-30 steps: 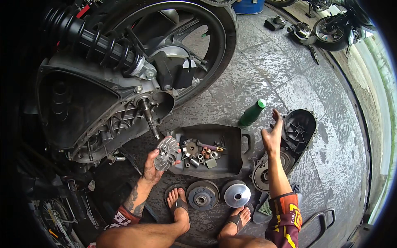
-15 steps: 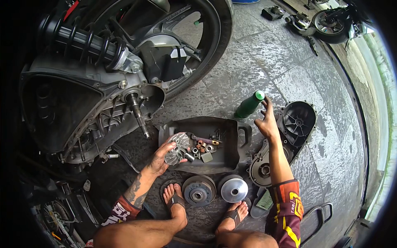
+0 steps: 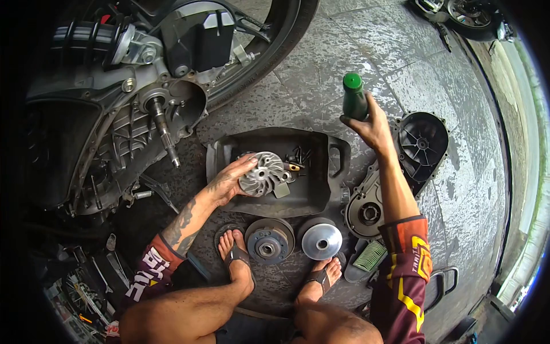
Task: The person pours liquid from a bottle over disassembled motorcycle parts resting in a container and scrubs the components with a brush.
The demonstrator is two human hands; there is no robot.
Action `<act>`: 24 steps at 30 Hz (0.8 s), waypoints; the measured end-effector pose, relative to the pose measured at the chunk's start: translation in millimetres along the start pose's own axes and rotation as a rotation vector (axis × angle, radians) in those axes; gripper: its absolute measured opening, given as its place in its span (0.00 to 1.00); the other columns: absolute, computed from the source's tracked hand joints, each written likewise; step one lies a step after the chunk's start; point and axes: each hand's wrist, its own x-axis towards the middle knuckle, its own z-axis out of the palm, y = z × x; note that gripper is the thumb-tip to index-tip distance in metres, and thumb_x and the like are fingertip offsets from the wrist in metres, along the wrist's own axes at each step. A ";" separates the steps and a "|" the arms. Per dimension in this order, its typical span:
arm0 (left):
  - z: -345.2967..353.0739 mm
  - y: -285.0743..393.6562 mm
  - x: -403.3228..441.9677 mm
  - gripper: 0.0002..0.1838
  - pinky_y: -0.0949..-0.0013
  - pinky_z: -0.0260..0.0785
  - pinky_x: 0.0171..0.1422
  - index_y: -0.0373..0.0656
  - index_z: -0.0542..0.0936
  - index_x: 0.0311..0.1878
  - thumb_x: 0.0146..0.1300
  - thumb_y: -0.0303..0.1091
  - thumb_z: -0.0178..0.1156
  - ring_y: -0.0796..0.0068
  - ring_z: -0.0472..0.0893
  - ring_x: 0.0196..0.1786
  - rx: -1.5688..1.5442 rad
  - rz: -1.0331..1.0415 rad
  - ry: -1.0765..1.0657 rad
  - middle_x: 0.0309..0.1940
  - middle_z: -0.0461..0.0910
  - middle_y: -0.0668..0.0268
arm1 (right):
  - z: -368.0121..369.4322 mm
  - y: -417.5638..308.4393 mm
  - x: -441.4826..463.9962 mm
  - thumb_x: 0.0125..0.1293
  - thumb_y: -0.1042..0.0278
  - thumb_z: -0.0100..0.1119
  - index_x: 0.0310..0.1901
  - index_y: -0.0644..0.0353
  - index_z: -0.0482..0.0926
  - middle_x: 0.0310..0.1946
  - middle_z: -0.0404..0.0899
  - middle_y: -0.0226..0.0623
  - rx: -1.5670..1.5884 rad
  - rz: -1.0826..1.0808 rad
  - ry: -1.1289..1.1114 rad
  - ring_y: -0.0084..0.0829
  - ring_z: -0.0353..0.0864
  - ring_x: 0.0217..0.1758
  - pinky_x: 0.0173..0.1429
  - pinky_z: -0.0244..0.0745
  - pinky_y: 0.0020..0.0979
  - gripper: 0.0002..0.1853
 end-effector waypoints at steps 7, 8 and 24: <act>9.0 -29.2 13.2 0.21 0.66 0.80 0.49 0.47 0.71 0.66 0.74 0.41 0.55 0.75 0.81 0.50 0.221 0.084 0.030 0.52 0.79 0.67 | -83.2 -151.2 -48.3 0.47 0.58 0.76 0.59 0.53 0.74 0.46 0.81 0.43 -0.718 -0.239 -0.494 0.48 0.84 0.49 0.51 0.79 0.45 0.35; 10.2 -33.1 15.6 0.21 0.66 0.79 0.49 0.48 0.71 0.66 0.74 0.41 0.55 0.76 0.81 0.50 0.234 0.097 0.043 0.51 0.79 0.67 | -86.4 -166.1 -58.1 0.48 0.55 0.76 0.59 0.52 0.74 0.46 0.81 0.42 -0.809 -0.228 -0.571 0.47 0.84 0.48 0.49 0.80 0.45 0.35; 93.7 -73.4 25.6 0.37 0.57 0.73 0.62 0.37 0.67 0.65 0.57 0.43 0.72 0.51 0.80 0.56 0.881 0.893 -0.035 0.54 0.78 0.49 | -1.0 -244.4 -109.8 0.62 0.57 0.63 0.64 0.64 0.70 0.55 0.76 0.56 -0.962 -0.101 -0.769 0.48 0.81 0.57 0.60 0.75 0.45 0.32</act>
